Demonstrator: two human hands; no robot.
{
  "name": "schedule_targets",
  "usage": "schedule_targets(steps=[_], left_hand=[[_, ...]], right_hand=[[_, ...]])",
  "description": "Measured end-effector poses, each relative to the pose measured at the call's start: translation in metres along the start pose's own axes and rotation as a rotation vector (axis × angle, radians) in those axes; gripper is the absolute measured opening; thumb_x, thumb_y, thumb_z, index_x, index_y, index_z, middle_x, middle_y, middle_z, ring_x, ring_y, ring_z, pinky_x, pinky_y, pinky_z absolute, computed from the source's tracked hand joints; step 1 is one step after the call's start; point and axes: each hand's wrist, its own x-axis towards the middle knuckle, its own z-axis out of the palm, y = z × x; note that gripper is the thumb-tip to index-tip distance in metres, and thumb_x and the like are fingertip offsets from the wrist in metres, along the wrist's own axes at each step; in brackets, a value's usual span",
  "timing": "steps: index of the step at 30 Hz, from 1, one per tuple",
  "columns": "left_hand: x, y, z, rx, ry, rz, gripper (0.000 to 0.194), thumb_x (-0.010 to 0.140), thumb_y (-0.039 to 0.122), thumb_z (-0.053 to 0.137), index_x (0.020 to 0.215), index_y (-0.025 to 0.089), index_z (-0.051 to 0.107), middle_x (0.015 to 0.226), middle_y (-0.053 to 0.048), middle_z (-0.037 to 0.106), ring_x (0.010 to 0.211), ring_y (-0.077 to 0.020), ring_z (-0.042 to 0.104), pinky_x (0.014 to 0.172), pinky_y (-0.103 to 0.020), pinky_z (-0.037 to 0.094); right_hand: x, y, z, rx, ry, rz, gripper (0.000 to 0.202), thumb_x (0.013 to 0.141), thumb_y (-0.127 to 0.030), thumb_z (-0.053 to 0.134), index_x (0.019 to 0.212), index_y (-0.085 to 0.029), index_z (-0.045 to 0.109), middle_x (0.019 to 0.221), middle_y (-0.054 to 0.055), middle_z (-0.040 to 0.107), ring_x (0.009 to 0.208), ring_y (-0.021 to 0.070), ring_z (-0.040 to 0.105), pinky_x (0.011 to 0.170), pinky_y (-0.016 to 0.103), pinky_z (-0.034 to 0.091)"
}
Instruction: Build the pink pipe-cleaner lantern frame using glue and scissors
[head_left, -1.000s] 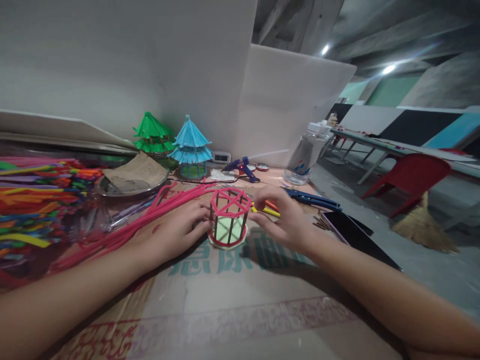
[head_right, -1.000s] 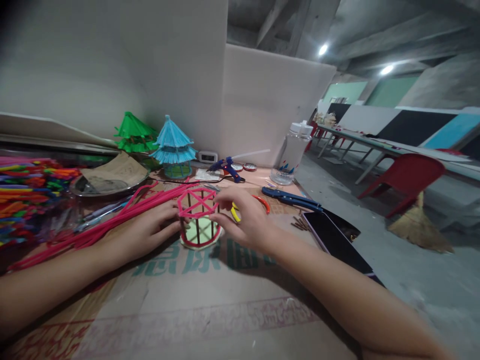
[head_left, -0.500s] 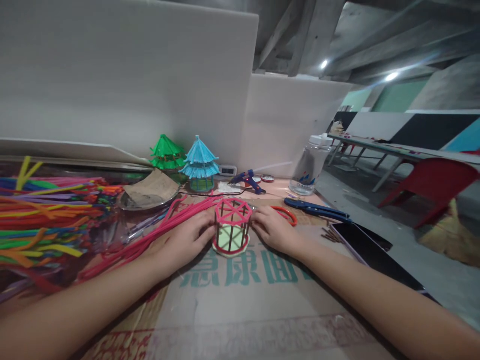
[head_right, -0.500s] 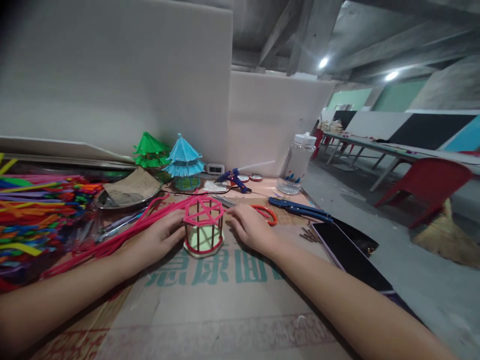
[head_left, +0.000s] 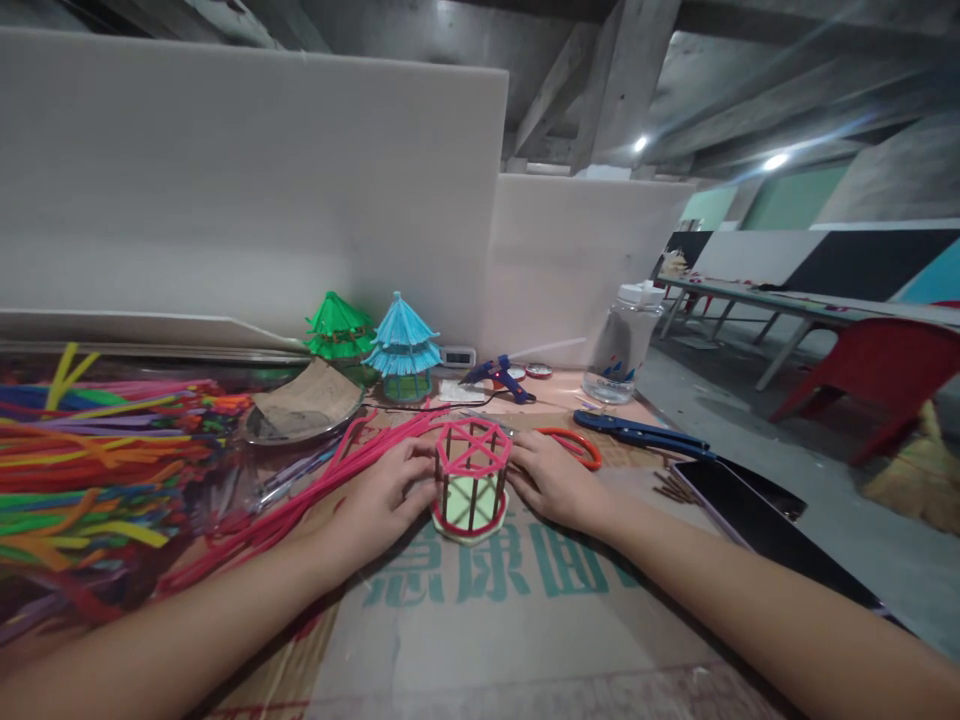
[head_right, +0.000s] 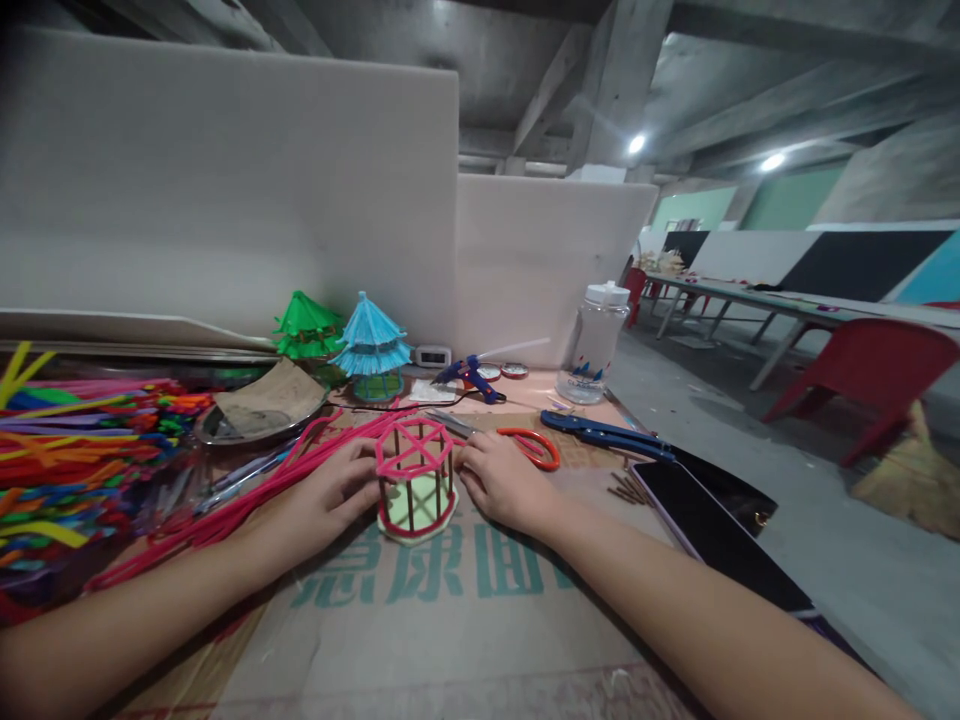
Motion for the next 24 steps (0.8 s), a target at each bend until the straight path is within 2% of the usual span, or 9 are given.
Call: schedule_targets(steps=[6,9,11,14,16,20,24], left_hand=[[-0.001,0.001,0.001,0.034,-0.008,0.000,0.030,0.099,0.034,0.050,0.117,0.021,0.070,0.128,-0.011,0.069,0.122,-0.0272,0.064,0.108,-0.044,0.052],[-0.002,0.002,0.000,0.052,-0.015,-0.009,0.029,0.097,0.033,0.051,0.114,0.019,0.069,0.125,-0.013,0.071,0.119,-0.0290,0.066,0.105,-0.044,0.054],[-0.002,0.001,0.000,0.043,-0.033,-0.022,0.028,0.098,0.035,0.050,0.113,0.020,0.069,0.124,-0.012,0.072,0.118,-0.0287,0.066,0.104,-0.044,0.054],[-0.002,-0.006,0.001,-0.026,-0.019,-0.049,0.028,0.102,0.038,0.047,0.111,0.022,0.068,0.119,-0.010,0.072,0.112,-0.0256,0.067,0.101,-0.041,0.054],[-0.002,-0.013,0.002,-0.070,0.023,-0.077,0.027,0.103,0.039,0.046,0.109,0.022,0.066,0.110,-0.007,0.071,0.104,-0.0237,0.067,0.095,-0.039,0.054],[0.000,-0.026,0.007,-0.132,0.059,-0.139,0.024,0.102,0.037,0.049,0.106,0.021,0.065,0.105,-0.006,0.069,0.100,-0.0232,0.066,0.092,-0.038,0.054],[-0.002,-0.031,0.009,-0.152,0.010,-0.141,0.024,0.101,0.039,0.051,0.101,0.020,0.065,0.102,-0.006,0.070,0.096,-0.0226,0.066,0.088,-0.037,0.054]], right_hand=[[0.000,-0.001,0.000,-0.024,-0.033,0.023,0.017,0.100,-0.018,0.055,0.108,-0.018,0.069,0.108,0.012,0.067,0.101,0.0251,0.060,0.090,0.039,0.050],[-0.001,-0.002,0.000,-0.012,-0.024,0.019,0.016,0.099,-0.017,0.055,0.105,-0.019,0.069,0.107,0.011,0.067,0.100,0.0245,0.060,0.088,0.038,0.049],[-0.001,0.000,0.000,-0.002,0.046,0.050,0.015,0.097,-0.015,0.056,0.102,-0.019,0.069,0.100,0.010,0.069,0.095,0.0246,0.061,0.086,0.038,0.049],[0.000,0.010,0.003,0.042,0.242,0.215,0.017,0.093,-0.012,0.057,0.101,-0.018,0.071,0.098,0.010,0.072,0.097,0.0266,0.062,0.089,0.042,0.048],[0.002,0.020,0.005,0.080,0.296,0.317,0.018,0.092,-0.011,0.057,0.101,-0.017,0.072,0.100,0.011,0.074,0.099,0.0272,0.064,0.090,0.042,0.049],[0.004,0.034,0.003,0.104,0.239,0.357,0.018,0.093,-0.014,0.059,0.102,-0.016,0.074,0.101,0.011,0.076,0.098,0.0258,0.067,0.091,0.041,0.051],[0.004,0.033,-0.002,0.080,0.153,0.230,0.027,0.096,-0.022,0.063,0.121,-0.019,0.074,0.125,0.014,0.071,0.119,0.0285,0.063,0.104,0.047,0.048]])
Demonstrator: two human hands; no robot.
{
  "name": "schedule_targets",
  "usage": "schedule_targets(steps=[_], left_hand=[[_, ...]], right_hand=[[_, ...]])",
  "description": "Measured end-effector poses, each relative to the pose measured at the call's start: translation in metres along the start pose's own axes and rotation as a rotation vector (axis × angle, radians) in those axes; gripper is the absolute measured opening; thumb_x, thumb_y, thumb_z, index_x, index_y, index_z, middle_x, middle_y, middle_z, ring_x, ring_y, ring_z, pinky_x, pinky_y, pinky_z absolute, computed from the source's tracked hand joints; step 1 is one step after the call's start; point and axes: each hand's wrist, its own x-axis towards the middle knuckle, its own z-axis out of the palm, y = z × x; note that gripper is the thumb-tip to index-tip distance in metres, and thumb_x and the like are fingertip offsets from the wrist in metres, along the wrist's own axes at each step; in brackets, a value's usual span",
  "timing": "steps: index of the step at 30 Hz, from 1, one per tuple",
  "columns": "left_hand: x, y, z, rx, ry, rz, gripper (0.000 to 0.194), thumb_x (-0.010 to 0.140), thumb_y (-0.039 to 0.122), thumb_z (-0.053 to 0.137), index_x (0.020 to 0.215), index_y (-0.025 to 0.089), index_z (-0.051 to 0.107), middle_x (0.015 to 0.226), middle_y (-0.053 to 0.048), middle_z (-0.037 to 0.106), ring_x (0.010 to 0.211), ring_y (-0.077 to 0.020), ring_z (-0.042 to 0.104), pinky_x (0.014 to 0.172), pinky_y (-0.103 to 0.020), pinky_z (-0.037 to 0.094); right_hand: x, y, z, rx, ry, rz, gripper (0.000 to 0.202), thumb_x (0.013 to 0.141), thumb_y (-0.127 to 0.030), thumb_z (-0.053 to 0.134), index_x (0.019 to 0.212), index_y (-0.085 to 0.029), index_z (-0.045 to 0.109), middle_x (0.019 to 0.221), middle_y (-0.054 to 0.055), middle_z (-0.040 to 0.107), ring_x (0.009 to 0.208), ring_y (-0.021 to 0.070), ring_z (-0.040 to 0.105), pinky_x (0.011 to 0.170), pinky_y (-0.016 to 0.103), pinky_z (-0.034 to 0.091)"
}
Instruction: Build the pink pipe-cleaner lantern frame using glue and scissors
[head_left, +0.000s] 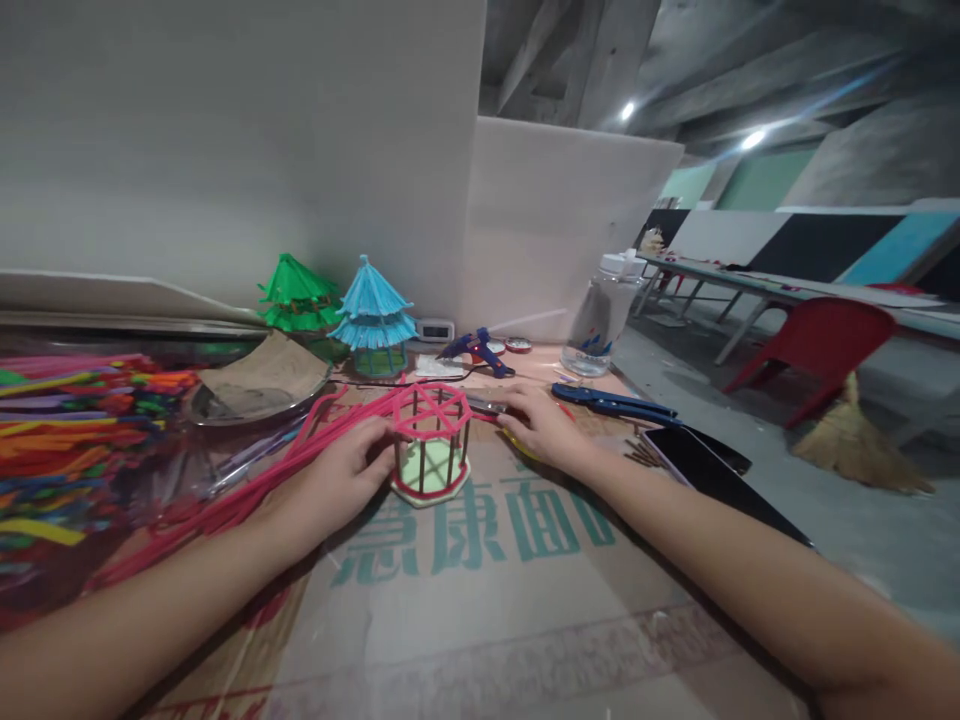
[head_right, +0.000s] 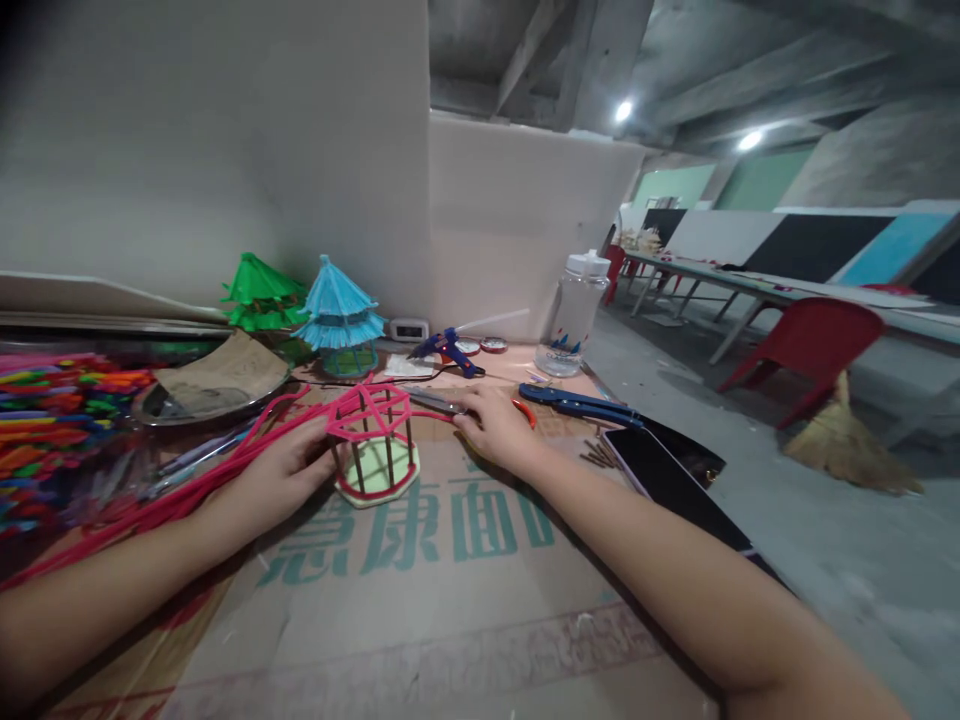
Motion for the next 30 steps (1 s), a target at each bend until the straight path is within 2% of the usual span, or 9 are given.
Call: schedule_targets(steps=[3,8,13,15,19,22,25,27,30], left_hand=[[-0.002,0.003,-0.001,0.031,-0.018,0.003,0.027,0.102,0.042,0.050,0.099,0.020,0.066,0.096,-0.005,0.071,0.090,-0.0220,0.067,0.081,-0.035,0.055],[-0.003,0.027,-0.006,0.135,-0.136,0.126,0.025,0.100,0.036,0.050,0.109,0.022,0.069,0.111,-0.007,0.073,0.105,-0.0243,0.068,0.095,-0.037,0.054],[-0.006,0.044,-0.008,0.250,-0.120,0.232,0.020,0.091,0.026,0.053,0.102,0.020,0.068,0.104,-0.008,0.071,0.100,-0.0252,0.066,0.097,-0.038,0.054],[-0.007,0.039,-0.007,0.257,-0.090,0.201,0.021,0.089,0.021,0.051,0.104,0.022,0.066,0.103,-0.006,0.069,0.097,-0.0242,0.066,0.092,-0.036,0.055],[-0.005,0.023,-0.005,0.234,0.012,0.054,0.011,0.093,0.024,0.051,0.098,0.022,0.060,0.095,-0.003,0.065,0.087,-0.0225,0.064,0.078,-0.033,0.054],[-0.002,0.017,-0.005,0.214,0.034,0.052,0.014,0.095,0.028,0.052,0.105,0.021,0.059,0.104,-0.005,0.064,0.097,-0.0232,0.064,0.089,-0.036,0.054],[-0.001,0.016,-0.003,0.178,0.032,0.057,0.020,0.096,0.031,0.052,0.112,0.021,0.058,0.111,-0.006,0.064,0.105,-0.0243,0.065,0.093,-0.038,0.053],[-0.002,0.017,-0.003,0.098,0.040,0.031,0.022,0.097,0.033,0.052,0.115,0.021,0.057,0.112,-0.007,0.065,0.104,-0.0244,0.067,0.089,-0.037,0.055],[-0.006,0.023,-0.004,0.016,0.068,-0.024,0.022,0.097,0.036,0.053,0.112,0.021,0.056,0.104,-0.005,0.066,0.094,-0.0226,0.069,0.081,-0.034,0.056]], right_hand=[[-0.001,-0.004,0.000,-0.037,-0.076,-0.083,0.025,0.095,-0.027,0.069,0.118,-0.021,0.076,0.138,0.016,0.064,0.129,0.0319,0.058,0.110,0.052,0.045],[-0.002,-0.007,0.002,-0.025,-0.074,-0.052,0.005,0.091,-0.023,0.074,0.089,-0.018,0.074,0.113,0.011,0.070,0.107,0.0257,0.065,0.097,0.042,0.051],[-0.005,-0.010,0.002,-0.010,-0.039,-0.035,0.005,0.093,-0.019,0.071,0.088,-0.017,0.070,0.101,0.009,0.071,0.098,0.0232,0.064,0.088,0.037,0.051],[-0.007,-0.012,0.001,-0.005,-0.022,-0.025,0.003,0.094,-0.021,0.070,0.094,-0.018,0.071,0.096,0.008,0.071,0.094,0.0231,0.064,0.085,0.037,0.050],[-0.008,-0.014,0.001,0.011,-0.047,-0.082,0.010,0.094,-0.022,0.070,0.104,-0.020,0.073,0.106,0.009,0.069,0.102,0.0249,0.060,0.090,0.039,0.048],[-0.004,-0.015,0.004,0.037,-0.059,-0.085,0.005,0.092,-0.018,0.070,0.088,-0.019,0.073,0.100,0.009,0.066,0.099,0.0252,0.058,0.090,0.040,0.047],[0.000,-0.017,0.009,0.081,-0.011,-0.038,0.013,0.086,-0.015,0.071,0.076,-0.019,0.064,0.091,0.007,0.064,0.094,0.0239,0.058,0.089,0.039,0.047],[0.001,-0.018,0.009,0.136,0.044,0.021,0.014,0.088,-0.017,0.066,0.077,-0.021,0.058,0.084,0.004,0.063,0.086,0.0216,0.059,0.083,0.036,0.048],[-0.002,-0.017,0.004,0.243,0.153,0.131,0.011,0.101,-0.028,0.042,0.093,-0.024,0.049,0.078,0.001,0.063,0.073,0.0182,0.062,0.069,0.031,0.050]])
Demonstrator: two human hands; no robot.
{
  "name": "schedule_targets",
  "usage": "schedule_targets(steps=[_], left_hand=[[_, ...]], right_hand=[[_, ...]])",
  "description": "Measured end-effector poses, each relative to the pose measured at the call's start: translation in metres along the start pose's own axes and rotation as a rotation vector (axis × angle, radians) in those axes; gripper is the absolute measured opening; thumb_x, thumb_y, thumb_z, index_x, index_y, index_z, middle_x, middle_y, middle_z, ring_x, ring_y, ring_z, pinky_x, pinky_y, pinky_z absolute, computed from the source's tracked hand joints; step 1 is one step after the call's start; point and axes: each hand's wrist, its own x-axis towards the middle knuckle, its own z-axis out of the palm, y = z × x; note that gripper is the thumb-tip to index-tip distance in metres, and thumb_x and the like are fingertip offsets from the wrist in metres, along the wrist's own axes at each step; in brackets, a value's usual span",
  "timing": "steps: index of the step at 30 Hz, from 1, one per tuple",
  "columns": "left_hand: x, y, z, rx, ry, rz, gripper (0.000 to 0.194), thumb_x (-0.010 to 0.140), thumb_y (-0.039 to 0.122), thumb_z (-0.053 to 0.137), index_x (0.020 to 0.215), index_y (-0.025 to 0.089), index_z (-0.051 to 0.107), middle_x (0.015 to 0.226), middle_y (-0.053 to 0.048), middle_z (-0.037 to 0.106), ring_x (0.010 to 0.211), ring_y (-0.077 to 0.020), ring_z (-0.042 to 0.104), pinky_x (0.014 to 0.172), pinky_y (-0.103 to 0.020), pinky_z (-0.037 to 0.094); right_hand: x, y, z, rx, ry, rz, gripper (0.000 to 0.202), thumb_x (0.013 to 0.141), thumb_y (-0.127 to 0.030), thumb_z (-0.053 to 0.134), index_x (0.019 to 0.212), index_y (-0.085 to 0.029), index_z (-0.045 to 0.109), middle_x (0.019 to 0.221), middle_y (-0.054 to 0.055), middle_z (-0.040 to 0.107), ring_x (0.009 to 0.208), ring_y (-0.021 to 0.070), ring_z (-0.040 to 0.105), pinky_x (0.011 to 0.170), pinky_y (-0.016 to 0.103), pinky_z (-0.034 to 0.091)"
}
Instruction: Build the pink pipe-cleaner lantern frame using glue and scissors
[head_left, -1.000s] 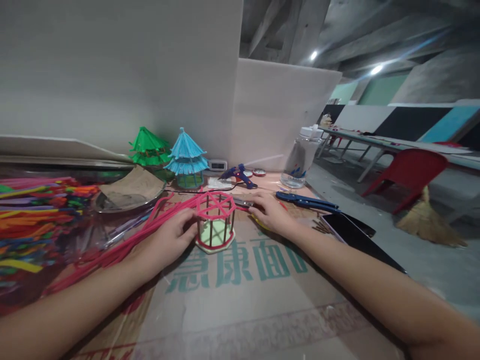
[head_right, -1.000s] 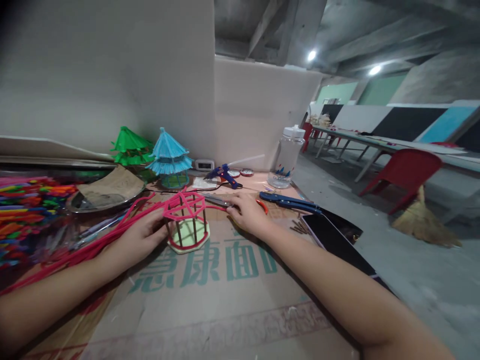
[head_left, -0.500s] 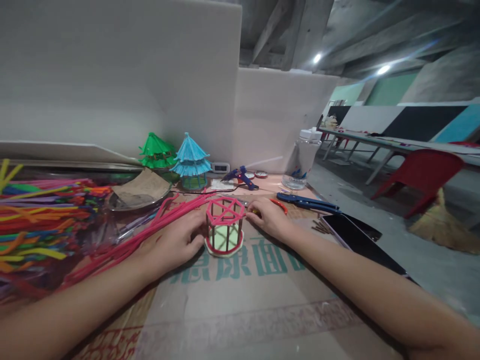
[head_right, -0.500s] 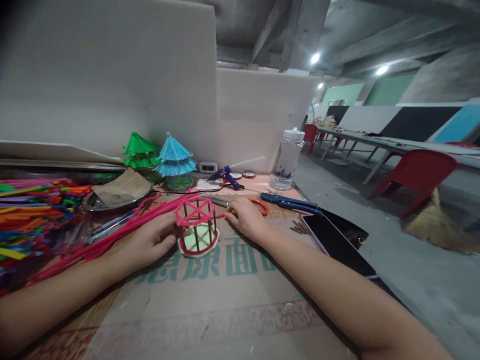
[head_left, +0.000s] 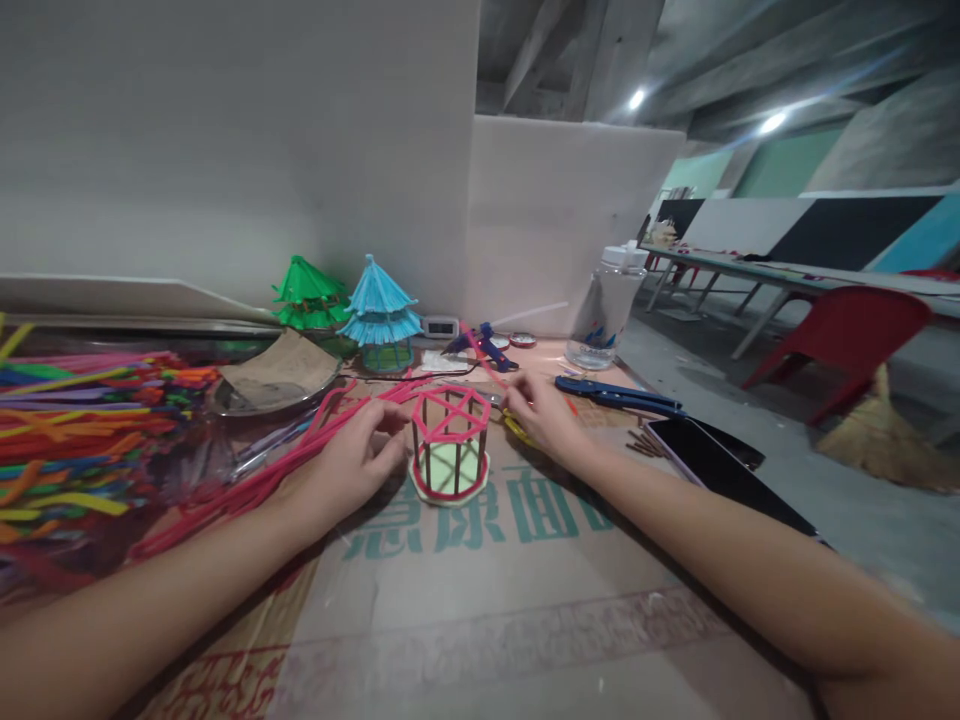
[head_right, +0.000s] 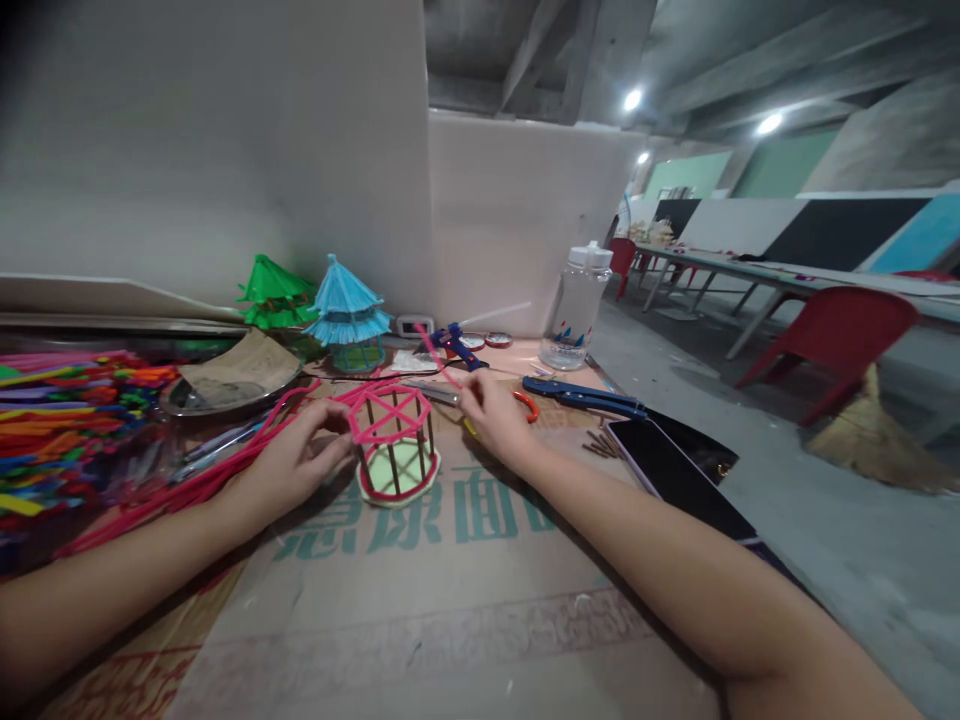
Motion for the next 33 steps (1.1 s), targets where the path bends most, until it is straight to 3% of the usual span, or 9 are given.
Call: schedule_targets(steps=[4,8,12,15,18,20,23,29,33], left_hand=[[-0.004,0.017,-0.005,0.002,-0.168,0.108,0.019,0.094,0.033,0.055,0.106,0.020,0.058,0.095,-0.003,0.067,0.083,-0.0190,0.066,0.076,-0.031,0.055],[0.000,0.025,-0.005,0.134,-0.283,0.227,0.018,0.092,0.033,0.060,0.103,0.020,0.066,0.102,-0.007,0.072,0.091,-0.0225,0.066,0.084,-0.034,0.055],[0.005,0.013,-0.001,0.223,-0.260,0.211,0.023,0.097,0.034,0.053,0.100,0.022,0.073,0.102,-0.007,0.075,0.100,-0.0256,0.068,0.094,-0.038,0.053],[0.008,0.002,-0.002,0.196,-0.183,0.171,0.025,0.099,0.034,0.051,0.103,0.023,0.074,0.102,-0.005,0.076,0.096,-0.0239,0.070,0.092,-0.037,0.054],[0.012,-0.004,-0.003,0.151,-0.154,0.089,0.025,0.097,0.034,0.052,0.092,0.022,0.074,0.091,-0.003,0.075,0.084,-0.0221,0.070,0.083,-0.033,0.055],[0.014,-0.005,-0.002,0.139,-0.134,0.041,0.022,0.094,0.033,0.054,0.091,0.021,0.073,0.089,-0.003,0.075,0.082,-0.0224,0.070,0.079,-0.032,0.055],[0.015,-0.004,-0.001,0.135,-0.096,0.031,0.021,0.092,0.032,0.055,0.096,0.019,0.070,0.090,-0.003,0.074,0.083,-0.0215,0.068,0.076,-0.031,0.053],[0.016,-0.004,-0.001,0.122,-0.078,0.049,0.020,0.091,0.032,0.054,0.101,0.018,0.065,0.084,-0.002,0.068,0.076,-0.0195,0.064,0.070,-0.030,0.049],[0.018,-0.009,-0.004,0.137,-0.079,0.020,0.029,0.091,0.031,0.054,0.116,0.018,0.061,0.087,-0.003,0.068,0.077,-0.0199,0.064,0.071,-0.031,0.049]], right_hand=[[-0.003,-0.001,-0.008,0.303,0.133,0.091,0.019,0.102,-0.045,0.040,0.101,-0.026,0.041,0.074,-0.003,0.064,0.067,0.0170,0.065,0.064,0.029,0.052],[-0.005,-0.004,-0.002,0.368,0.117,0.130,0.027,0.097,-0.052,0.050,0.100,-0.026,0.044,0.069,-0.004,0.063,0.061,0.0162,0.060,0.060,0.029,0.049],[-0.007,-0.011,-0.004,0.410,0.160,0.118,0.031,0.096,-0.056,0.052,0.099,-0.026,0.044,0.074,-0.002,0.063,0.066,0.0170,0.062,0.065,0.031,0.052],[-0.015,-0.028,-0.016,0.364,0.247,-0.043,0.021,0.102,-0.049,0.050,0.102,-0.028,0.046,0.078,-0.001,0.061,0.070,0.0178,0.062,0.070,0.035,0.054],[-0.034,-0.052,-0.027,0.181,0.122,-0.315,0.005,0.104,-0.031,0.049,0.105,-0.029,0.052,0.086,0.003,0.065,0.074,0.0196,0.064,0.069,0.036,0.053],[-0.048,-0.064,-0.029,0.085,-0.083,-0.489,0.011,0.100,-0.020,0.049,0.105,-0.028,0.055,0.087,0.004,0.068,0.076,0.0198,0.066,0.070,0.034,0.053],[-0.061,-0.070,-0.024,-0.037,-0.299,-0.583,0.014,0.099,-0.015,0.049,0.100,-0.025,0.058,0.082,0.005,0.070,0.072,0.0188,0.064,0.066,0.031,0.051],[-0.041,-0.056,-0.004,-0.206,-0.285,-0.738,0.021,0.102,-0.019,0.043,0.095,-0.022,0.063,0.078,0.007,0.069,0.073,0.0206,0.060,0.067,0.033,0.044],[-0.028,-0.053,0.004,-0.223,-0.265,-0.792,0.021,0.103,-0.021,0.043,0.097,-0.021,0.063,0.079,0.007,0.070,0.073,0.0201,0.060,0.067,0.032,0.045]])
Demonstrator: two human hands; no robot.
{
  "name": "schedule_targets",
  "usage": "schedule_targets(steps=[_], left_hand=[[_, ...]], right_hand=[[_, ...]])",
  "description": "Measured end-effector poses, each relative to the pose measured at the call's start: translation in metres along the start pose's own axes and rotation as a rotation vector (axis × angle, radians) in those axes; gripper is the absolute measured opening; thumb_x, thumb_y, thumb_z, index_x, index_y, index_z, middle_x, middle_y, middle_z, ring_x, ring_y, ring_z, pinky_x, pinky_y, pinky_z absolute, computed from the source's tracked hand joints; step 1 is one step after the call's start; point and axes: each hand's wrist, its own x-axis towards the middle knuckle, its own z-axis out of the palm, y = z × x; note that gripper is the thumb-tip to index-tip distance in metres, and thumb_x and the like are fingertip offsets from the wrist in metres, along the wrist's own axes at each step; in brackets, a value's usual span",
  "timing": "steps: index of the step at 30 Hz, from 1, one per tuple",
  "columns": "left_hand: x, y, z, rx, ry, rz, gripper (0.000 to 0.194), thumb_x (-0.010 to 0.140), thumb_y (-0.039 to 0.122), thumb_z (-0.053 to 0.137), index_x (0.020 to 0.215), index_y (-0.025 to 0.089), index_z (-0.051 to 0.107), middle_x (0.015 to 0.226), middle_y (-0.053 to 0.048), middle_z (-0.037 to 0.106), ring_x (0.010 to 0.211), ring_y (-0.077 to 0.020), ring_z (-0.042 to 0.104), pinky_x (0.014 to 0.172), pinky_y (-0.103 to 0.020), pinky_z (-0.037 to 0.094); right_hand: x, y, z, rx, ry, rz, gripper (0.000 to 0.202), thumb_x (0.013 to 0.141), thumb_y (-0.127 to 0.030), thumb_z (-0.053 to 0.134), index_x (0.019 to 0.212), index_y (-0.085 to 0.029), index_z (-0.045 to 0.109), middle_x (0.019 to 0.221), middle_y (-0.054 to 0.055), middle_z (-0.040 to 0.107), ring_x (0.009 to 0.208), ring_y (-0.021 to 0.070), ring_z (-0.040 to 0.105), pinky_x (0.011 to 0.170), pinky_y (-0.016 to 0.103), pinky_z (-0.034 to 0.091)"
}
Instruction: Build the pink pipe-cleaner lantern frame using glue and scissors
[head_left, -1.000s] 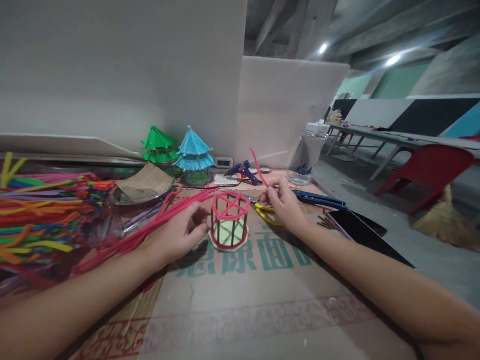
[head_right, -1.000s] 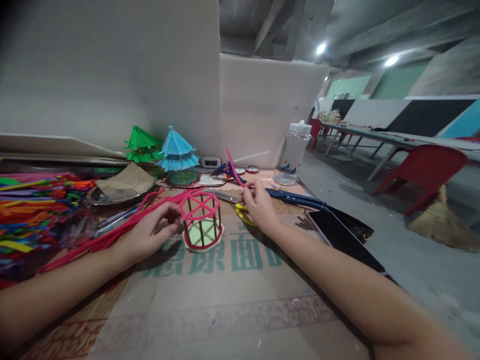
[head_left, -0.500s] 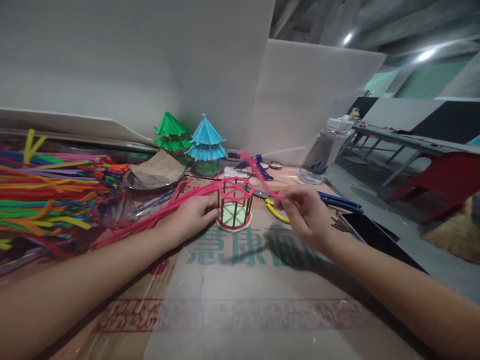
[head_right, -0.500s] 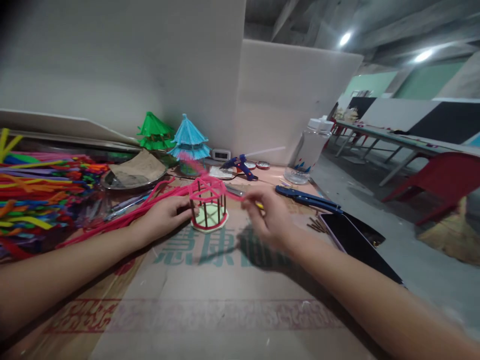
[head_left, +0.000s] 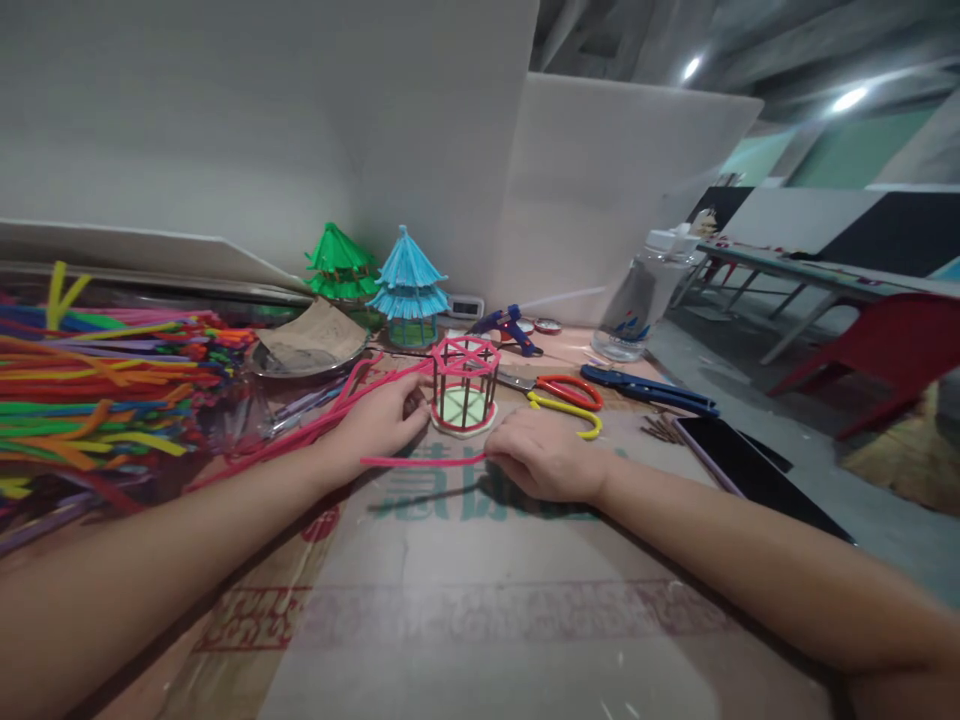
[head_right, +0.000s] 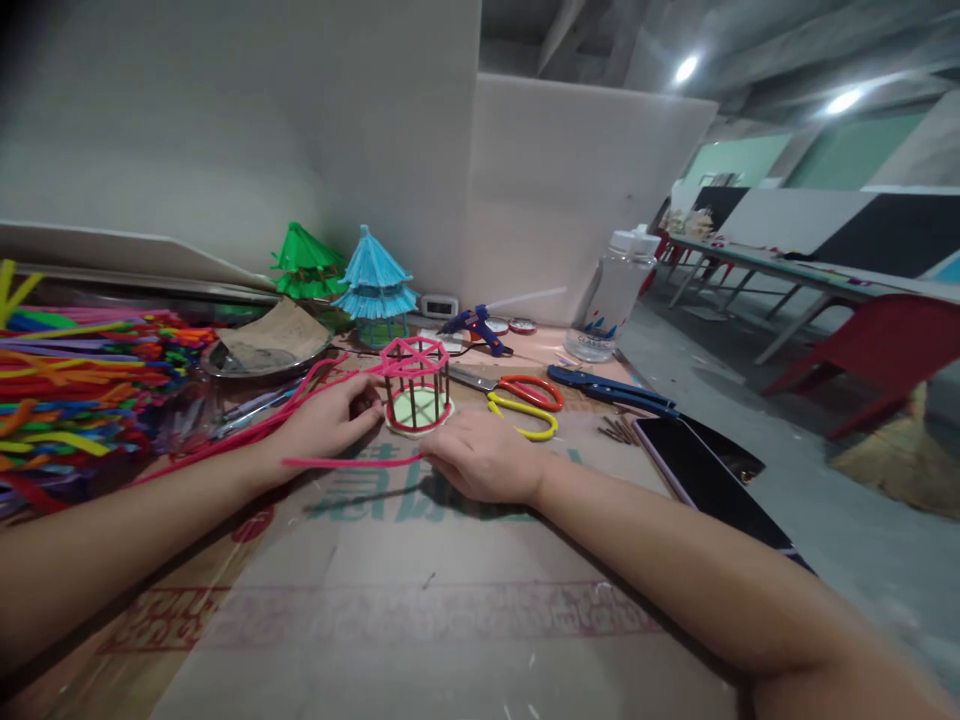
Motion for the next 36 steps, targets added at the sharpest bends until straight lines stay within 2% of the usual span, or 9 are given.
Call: schedule_targets(steps=[3,6,8,10,12,15,24,29,36], left_hand=[[-0.005,0.003,-0.002,-0.073,0.172,-0.032,0.026,0.094,0.034,0.055,0.113,0.017,0.057,0.098,-0.005,0.066,0.087,-0.0205,0.064,0.076,-0.032,0.051],[-0.018,0.014,-0.007,-0.214,0.290,0.036,0.025,0.104,0.041,0.045,0.102,0.019,0.056,0.092,-0.004,0.063,0.083,-0.0183,0.061,0.074,-0.030,0.050],[-0.027,0.023,-0.009,-0.287,0.212,0.151,0.042,0.109,0.046,0.029,0.108,0.019,0.060,0.086,-0.004,0.063,0.079,-0.0180,0.060,0.072,-0.031,0.050],[-0.034,0.032,-0.011,-0.207,0.028,0.271,0.050,0.109,0.049,0.025,0.118,0.019,0.064,0.094,-0.007,0.068,0.086,-0.0208,0.064,0.079,-0.034,0.051],[-0.036,0.038,-0.009,-0.026,-0.099,0.370,0.043,0.107,0.049,0.038,0.122,0.021,0.067,0.103,-0.008,0.073,0.095,-0.0246,0.067,0.085,-0.038,0.051],[-0.034,0.039,-0.001,0.171,-0.164,0.411,0.033,0.103,0.040,0.052,0.127,0.023,0.067,0.117,-0.009,0.074,0.103,-0.0267,0.069,0.087,-0.038,0.053],[-0.027,0.029,0.003,0.176,-0.142,0.402,0.022,0.102,0.031,0.054,0.113,0.022,0.071,0.109,-0.008,0.076,0.100,-0.0235,0.071,0.084,-0.035,0.055],[-0.028,0.026,0.009,0.142,-0.122,0.408,0.022,0.102,0.028,0.054,0.117,0.024,0.069,0.112,-0.007,0.075,0.101,-0.0232,0.070,0.086,-0.036,0.054],[-0.026,0.027,0.011,0.145,-0.100,0.390,0.017,0.101,0.025,0.052,0.107,0.024,0.069,0.099,-0.005,0.075,0.091,-0.0216,0.070,0.077,-0.032,0.053]], right_hand=[[-0.003,0.000,-0.004,0.024,0.105,0.029,0.016,0.102,-0.017,0.045,0.097,-0.020,0.060,0.081,0.007,0.071,0.073,0.0189,0.061,0.068,0.030,0.048],[-0.012,0.000,-0.009,0.021,0.157,0.076,0.013,0.100,-0.015,0.047,0.096,-0.020,0.058,0.079,0.006,0.068,0.070,0.0181,0.059,0.066,0.029,0.047],[-0.016,0.002,-0.010,-0.006,0.127,0.112,0.013,0.100,-0.015,0.048,0.095,-0.020,0.059,0.078,0.005,0.067,0.069,0.0181,0.058,0.064,0.029,0.046],[-0.017,0.004,-0.008,-0.022,0.092,0.166,0.012,0.100,-0.017,0.049,0.095,-0.020,0.060,0.078,0.005,0.068,0.070,0.0185,0.059,0.065,0.029,0.045],[-0.016,0.006,-0.004,-0.009,0.083,0.227,0.011,0.100,-0.018,0.050,0.097,-0.019,0.061,0.081,0.006,0.069,0.074,0.0190,0.062,0.068,0.029,0.046],[-0.014,0.009,0.000,0.028,0.095,0.272,0.011,0.099,-0.016,0.050,0.099,-0.018,0.061,0.085,0.008,0.071,0.077,0.0197,0.064,0.070,0.030,0.048],[-0.011,0.011,0.003,0.097,0.063,0.296,0.011,0.099,-0.017,0.051,0.100,-0.019,0.062,0.087,0.008,0.074,0.078,0.0200,0.067,0.070,0.029,0.048],[-0.012,0.011,0.002,0.120,0.071,0.304,0.011,0.099,-0.017,0.051,0.100,-0.018,0.062,0.086,0.008,0.074,0.078,0.0197,0.067,0.071,0.028,0.049],[-0.015,0.011,-0.002,0.097,0.032,0.328,0.011,0.100,-0.019,0.052,0.097,-0.019,0.062,0.084,0.008,0.073,0.076,0.0209,0.066,0.070,0.030,0.048]])
